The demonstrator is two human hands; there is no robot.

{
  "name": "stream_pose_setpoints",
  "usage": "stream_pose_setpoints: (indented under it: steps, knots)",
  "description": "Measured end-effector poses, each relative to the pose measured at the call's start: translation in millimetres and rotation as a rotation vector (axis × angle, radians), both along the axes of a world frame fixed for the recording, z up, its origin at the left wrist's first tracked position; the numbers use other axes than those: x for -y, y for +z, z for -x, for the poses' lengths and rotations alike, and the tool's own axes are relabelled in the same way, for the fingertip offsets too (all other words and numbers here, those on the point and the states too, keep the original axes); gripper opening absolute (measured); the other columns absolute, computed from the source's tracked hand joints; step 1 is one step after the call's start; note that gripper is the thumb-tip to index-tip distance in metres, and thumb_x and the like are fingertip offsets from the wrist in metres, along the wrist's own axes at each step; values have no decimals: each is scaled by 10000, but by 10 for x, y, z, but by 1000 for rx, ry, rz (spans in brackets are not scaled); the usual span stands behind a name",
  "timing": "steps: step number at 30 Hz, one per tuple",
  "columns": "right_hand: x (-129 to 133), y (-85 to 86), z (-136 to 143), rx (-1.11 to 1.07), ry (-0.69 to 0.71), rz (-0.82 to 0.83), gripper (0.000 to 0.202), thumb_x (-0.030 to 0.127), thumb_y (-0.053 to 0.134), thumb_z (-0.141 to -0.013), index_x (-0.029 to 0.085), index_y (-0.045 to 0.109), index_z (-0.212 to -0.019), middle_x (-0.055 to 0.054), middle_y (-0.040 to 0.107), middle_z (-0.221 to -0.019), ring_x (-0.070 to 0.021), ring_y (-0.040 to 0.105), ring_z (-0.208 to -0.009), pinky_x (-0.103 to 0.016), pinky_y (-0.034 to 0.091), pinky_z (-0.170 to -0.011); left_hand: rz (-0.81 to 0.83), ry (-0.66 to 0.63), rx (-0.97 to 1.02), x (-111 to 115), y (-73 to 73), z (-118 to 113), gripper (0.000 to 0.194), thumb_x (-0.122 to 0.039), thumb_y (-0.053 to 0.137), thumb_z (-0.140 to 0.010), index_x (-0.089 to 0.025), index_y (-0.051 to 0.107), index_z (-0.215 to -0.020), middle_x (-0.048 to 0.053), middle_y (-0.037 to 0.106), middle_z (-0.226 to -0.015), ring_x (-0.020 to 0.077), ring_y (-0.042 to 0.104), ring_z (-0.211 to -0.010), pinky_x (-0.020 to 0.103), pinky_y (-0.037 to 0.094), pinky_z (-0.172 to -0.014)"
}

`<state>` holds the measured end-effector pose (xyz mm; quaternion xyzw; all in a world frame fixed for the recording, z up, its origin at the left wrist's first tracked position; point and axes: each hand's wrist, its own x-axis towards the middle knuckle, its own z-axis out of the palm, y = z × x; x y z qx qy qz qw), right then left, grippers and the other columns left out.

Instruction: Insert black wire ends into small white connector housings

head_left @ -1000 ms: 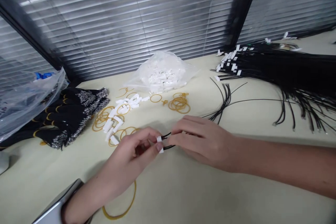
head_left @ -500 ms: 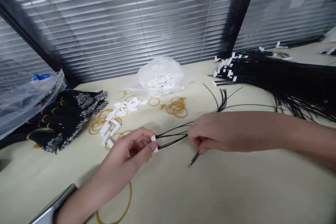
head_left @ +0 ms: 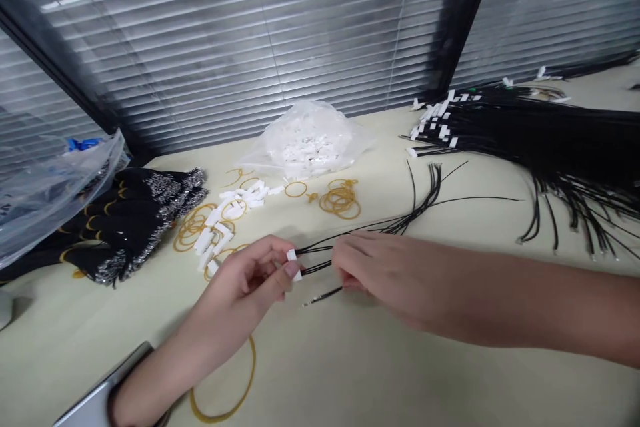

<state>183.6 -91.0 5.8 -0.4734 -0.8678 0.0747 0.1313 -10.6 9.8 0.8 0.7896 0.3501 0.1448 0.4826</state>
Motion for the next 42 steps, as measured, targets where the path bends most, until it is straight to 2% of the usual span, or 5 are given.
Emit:
stream_pose_setpoints:
  steps: [5,12,20,33,42]
  knots:
    - [-101,-116,90,-396,-228,3,103,86,422,-851,174,460,-814,19,516,-757,-89,464,-656,-202,355,-568,8,-23,17,-14,5,32,135,-343,525,-833,-209,531,-847,-39,477,-642,110,449,-576,202,357,-501]
    - [-152,-282,144,-552,-296,-166,115,128,456,-833,154,472,-721,8,503,-695,-96,459,-655,-213,360,-589,31,-56,43,-20,7,48,74,-287,519,-844,-215,514,-831,-44,510,-653,94,453,-582,184,388,-537]
    - [-144,-330,135,-494,-239,-266,99,130,431,-838,162,459,-748,3,497,-700,-98,446,-640,-213,357,-561,16,-55,52,-22,10,30,54,-258,521,-841,-213,532,-814,-53,479,-587,95,438,-546,168,370,-480]
    - [-160,-360,120,-408,-215,-325,106,107,423,-854,134,485,-772,-19,498,-732,-107,438,-664,-221,358,-581,50,-72,62,-21,32,29,52,-251,531,-841,-213,550,-811,-46,517,-625,83,441,-561,151,377,-492]
    - [-123,-320,75,-52,-62,-668,218,26,403,-845,86,585,-741,-72,517,-683,-144,407,-635,-276,389,-583,181,-76,102,-38,20,64,39,-246,561,-821,-219,589,-818,-53,534,-643,74,461,-556,154,380,-512]
